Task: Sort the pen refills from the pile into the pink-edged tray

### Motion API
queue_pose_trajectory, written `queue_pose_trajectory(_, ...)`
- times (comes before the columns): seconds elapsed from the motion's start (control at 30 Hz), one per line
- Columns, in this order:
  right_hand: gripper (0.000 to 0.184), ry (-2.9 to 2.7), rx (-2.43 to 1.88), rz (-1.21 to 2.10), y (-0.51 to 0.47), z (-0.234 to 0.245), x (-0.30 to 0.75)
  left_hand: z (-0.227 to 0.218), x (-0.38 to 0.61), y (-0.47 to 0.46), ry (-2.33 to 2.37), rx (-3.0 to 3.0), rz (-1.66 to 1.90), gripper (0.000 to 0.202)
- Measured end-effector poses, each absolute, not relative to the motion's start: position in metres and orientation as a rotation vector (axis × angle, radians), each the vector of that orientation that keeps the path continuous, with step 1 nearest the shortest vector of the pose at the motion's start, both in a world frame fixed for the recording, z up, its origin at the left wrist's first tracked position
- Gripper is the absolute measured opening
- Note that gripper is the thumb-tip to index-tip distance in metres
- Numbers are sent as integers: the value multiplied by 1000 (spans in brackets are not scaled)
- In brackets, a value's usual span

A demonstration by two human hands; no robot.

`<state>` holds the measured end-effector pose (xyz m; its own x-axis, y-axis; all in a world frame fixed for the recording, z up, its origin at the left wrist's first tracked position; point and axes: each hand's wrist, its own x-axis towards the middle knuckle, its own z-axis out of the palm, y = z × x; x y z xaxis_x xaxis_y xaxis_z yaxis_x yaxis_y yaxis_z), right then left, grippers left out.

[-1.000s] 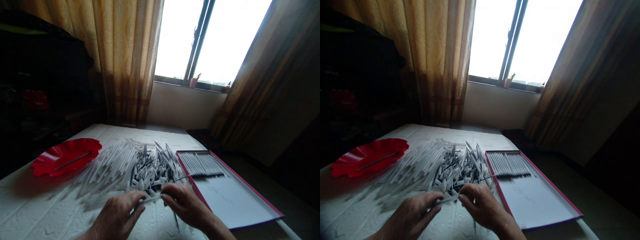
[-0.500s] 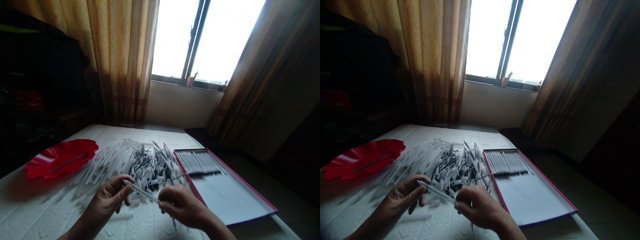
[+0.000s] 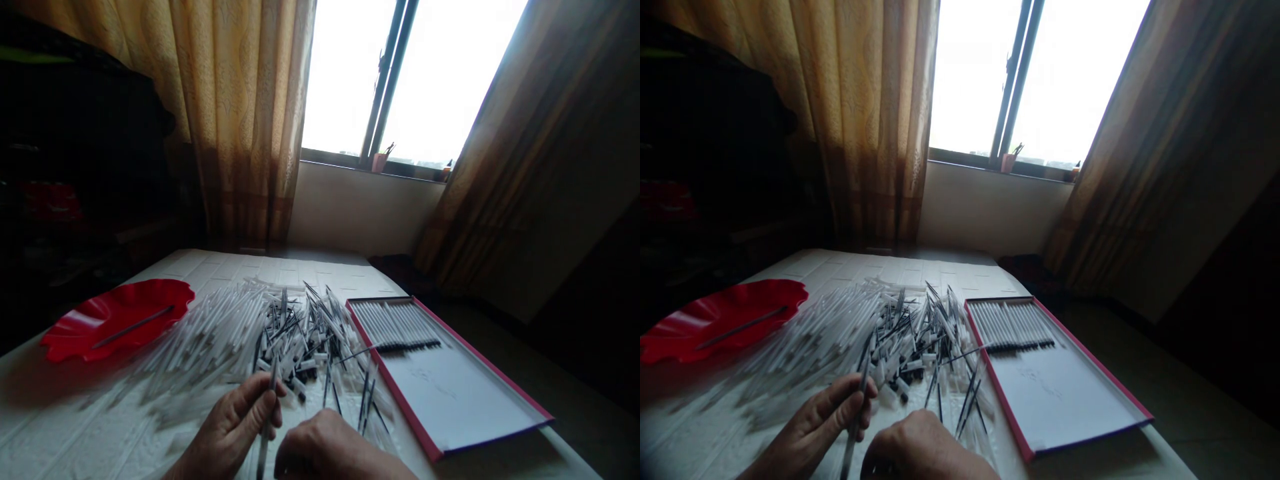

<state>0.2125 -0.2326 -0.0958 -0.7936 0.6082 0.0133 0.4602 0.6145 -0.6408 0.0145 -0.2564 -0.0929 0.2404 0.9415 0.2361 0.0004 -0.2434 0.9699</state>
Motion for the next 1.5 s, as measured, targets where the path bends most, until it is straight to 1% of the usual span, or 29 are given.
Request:
queue_pose_trajectory(0.1, 12, -2579, -893, 949, -234, -69, 221, -93, 11, -257, 1147, 1657, 1215, 42)
queue_pose_trajectory(0.17, 17, -2473, -981, 867, -230, -56, 230, -93, 10, -257, 1234, 1764, 1242, 39)
queue_pose_trajectory(0.27, 20, -2277, -1095, 524, -213, -54, 249, -96, 10, -256, 1250, 1861, 1237, 36)
queue_pose_trajectory(0.37, 20, -2127, -1213, 138, -191, -67, 270, -96, 13, -256, 1250, 1899, 1175, 33)
queue_pose_trajectory(0.43, 23, -2125, -1239, 51, -179, -76, 279, -94, 15, -255, 1237, 1926, 1130, 31)
queue_pose_trajectory(0.63, 30, -2277, -1219, 34, -175, -85, 276, -92, 17, -256, 1218, 2078, 1099, 23)
queue_pose_trajectory(0.73, 25, -2353, -1220, 37, -180, -84, 271, -90, 18, -257, 1218, 2117, 1100, 20)
queue_pose_trajectory(0.83, 21, -2392, -1257, 32, -183, -81, 272, -84, 16, -257, 1249, 2085, 1138, 22)
queue_pose_trajectory(1.1, 16, -2401, -1338, 1, -191, -75, 266, -74, 9, -253, 1353, 1950, 1287, 28)
queue_pose_trajectory(1.13, 17, -2399, -1328, 5, -192, -75, 262, -74, 9, -252, 1353, 1952, 1281, 28)
queue_pose_trajectory(1.23, 32, -2395, -1263, 25, -197, -78, 247, -77, 11, -252, 1336, 1993, 1281, 23)
queue_pose_trajectory(1.3, 36, -2395, -1226, 27, -198, -82, 238, -82, 11, -252, 1310, 2043, 1314, 18)
queue_pose_trajectory(1.4, 33, -2387, -1229, 13, -195, -88, 229, -90, 12, -252, 1292, 2110, 1328, 15)
queue_pose_trajectory(1.5, 23, -2369, -1242, 4, -191, -90, 227, -92, 14, -252, 1277, 2167, 1362, 15)
